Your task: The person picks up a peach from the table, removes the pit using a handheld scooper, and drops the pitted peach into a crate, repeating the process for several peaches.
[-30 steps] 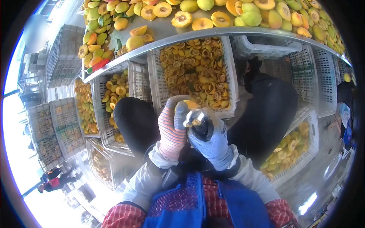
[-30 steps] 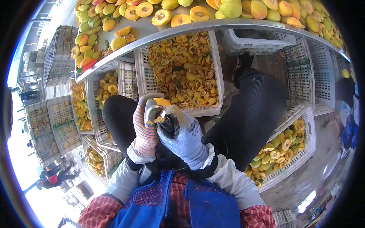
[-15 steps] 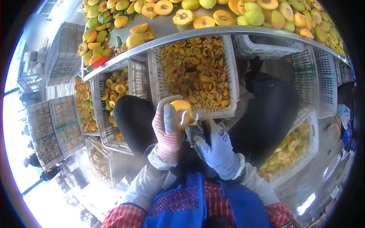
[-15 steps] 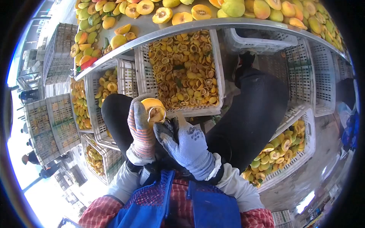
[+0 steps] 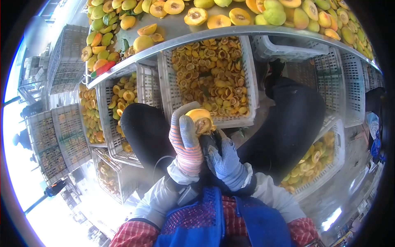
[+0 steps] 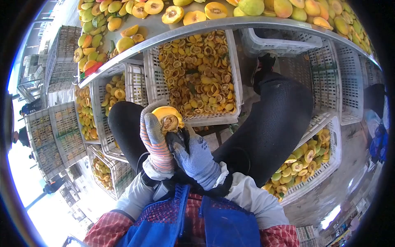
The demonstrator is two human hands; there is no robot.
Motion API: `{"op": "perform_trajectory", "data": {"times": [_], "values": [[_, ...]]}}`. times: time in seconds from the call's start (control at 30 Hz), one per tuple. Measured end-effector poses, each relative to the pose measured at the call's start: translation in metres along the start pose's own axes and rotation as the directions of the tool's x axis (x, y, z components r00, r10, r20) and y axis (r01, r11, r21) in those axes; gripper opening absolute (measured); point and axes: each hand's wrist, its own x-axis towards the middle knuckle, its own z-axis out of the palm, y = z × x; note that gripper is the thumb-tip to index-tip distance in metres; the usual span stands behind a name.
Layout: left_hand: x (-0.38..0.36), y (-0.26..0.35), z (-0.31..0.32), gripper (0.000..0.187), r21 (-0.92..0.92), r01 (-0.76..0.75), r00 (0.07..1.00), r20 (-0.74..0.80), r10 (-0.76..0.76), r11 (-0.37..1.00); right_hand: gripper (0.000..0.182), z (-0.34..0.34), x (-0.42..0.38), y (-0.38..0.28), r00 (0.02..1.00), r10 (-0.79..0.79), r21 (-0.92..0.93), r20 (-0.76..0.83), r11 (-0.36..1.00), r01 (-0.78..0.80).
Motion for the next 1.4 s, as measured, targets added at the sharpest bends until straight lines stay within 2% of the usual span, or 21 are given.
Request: {"op": "perform_trajectory", "data": {"times": [0.03, 0.13, 0.23, 0.27, 0.3, 0.37, 0.43, 0.53, 0.6, 0.63, 0.73, 0.83, 0.93, 1.03, 1.13, 1.23, 1.33, 1.4], "values": [[0.000, 0.001, 0.001, 0.044, -0.007, -0.009, 1.000, -0.012, 0.009, 1.000, 0.045, -0.001, 0.001, -0.002, 1.000, 0.006, 0.013, 0.021, 1.000, -0.006], [0.001, -0.006, 0.000, 0.042, 0.050, -0.048, 0.999, -0.001, 0.048, 0.998, 0.043, 0.009, -0.009, 0.018, 0.994, -0.057, -0.087, -0.095, 0.995, 0.049], [0.001, -0.005, 0.002, 0.039, 0.018, 0.026, 0.999, 0.021, -0.026, 0.999, 0.041, 0.003, -0.004, 0.019, 0.997, -0.073, -0.035, -0.007, 0.997, 0.073], [0.001, -0.008, 0.000, 0.038, 0.051, 0.033, 0.999, 0.040, -0.035, 0.998, 0.039, 0.002, -0.007, 0.022, 0.994, 0.102, 0.174, 0.033, 0.979, -0.106], [0.003, -0.011, -0.002, 0.037, 0.081, 0.038, 0.997, 0.057, -0.043, 0.996, 0.038, 0.003, -0.011, 0.026, 0.960, 0.259, 0.363, 0.108, 0.888, -0.281], [0.005, -0.013, -0.002, 0.036, 0.101, 0.054, 0.994, 0.089, -0.063, 0.993, 0.036, 0.002, -0.013, 0.027, 0.894, 0.397, 0.526, 0.208, 0.725, -0.444], [0.006, -0.009, -0.001, 0.036, 0.082, 0.077, 0.989, 0.121, -0.087, 0.994, 0.035, 0.000, -0.011, 0.021, 0.889, 0.413, 0.537, 0.200, 0.712, -0.452], [0.010, -0.008, -0.002, 0.037, 0.071, 0.103, 0.979, 0.168, -0.114, 0.992, 0.036, -0.009, -0.007, 0.023, 0.787, 0.513, 0.447, 0.342, 0.648, -0.616], [0.007, -0.005, -0.001, 0.038, 0.034, 0.109, 0.983, 0.146, -0.113, 0.993, 0.038, 0.005, -0.018, 0.043, 0.952, 0.287, 0.329, 0.102, 0.894, -0.305], [0.006, -0.003, 0.000, 0.038, 0.016, 0.109, 0.985, 0.135, -0.110, 0.994, 0.039, 0.012, -0.023, 0.052, 0.991, 0.136, 0.231, -0.001, 0.964, -0.132], [0.002, 0.001, 0.012, 0.039, -0.082, 0.065, 0.998, -0.005, -0.065, 0.995, 0.042, 0.016, -0.014, 0.029, 0.967, 0.253, 0.519, -0.019, 0.830, -0.207], [0.003, -0.008, 0.006, 0.039, 0.000, -0.002, 1.000, 0.014, 0.002, 1.000, 0.042, 0.019, -0.012, 0.032, 0.982, 0.130, 0.256, -0.135, 0.962, -0.092], [0.003, -0.006, 0.003, 0.039, 0.080, -0.019, 0.999, 0.036, 0.016, 0.997, 0.041, 0.008, -0.007, 0.021, 0.998, 0.055, 0.102, -0.044, 0.993, -0.051], [0.005, -0.005, 0.001, 0.038, 0.098, -0.012, 0.999, 0.051, 0.007, 0.995, 0.040, 0.000, 0.000, 0.021, 0.989, 0.112, 0.168, 0.092, 0.978, -0.127], [0.007, -0.007, -0.002, 0.037, 0.099, 0.023, 0.995, 0.094, -0.032, 0.995, 0.036, -0.004, -0.004, 0.033, 0.944, 0.248, 0.296, 0.217, 0.905, -0.306], [0.012, -0.002, -0.003, 0.036, 0.034, 0.107, 0.981, 0.162, -0.111, 0.994, 0.032, -0.006, -0.006, 0.030, 0.920, 0.268, 0.539, 0.287, 0.749, -0.386], [0.016, -0.004, -0.003, 0.036, -0.066, 0.280, 0.937, 0.235, -0.258, 0.958, 0.027, -0.006, -0.007, 0.026, 0.855, 0.404, 0.599, 0.326, 0.611, -0.517], [0.017, -0.005, -0.001, 0.035, -0.051, 0.244, 0.949, 0.216, -0.228, 0.968, 0.028, -0.004, -0.010, 0.035, 0.863, 0.391, 0.645, 0.319, 0.578, -0.500]]}}
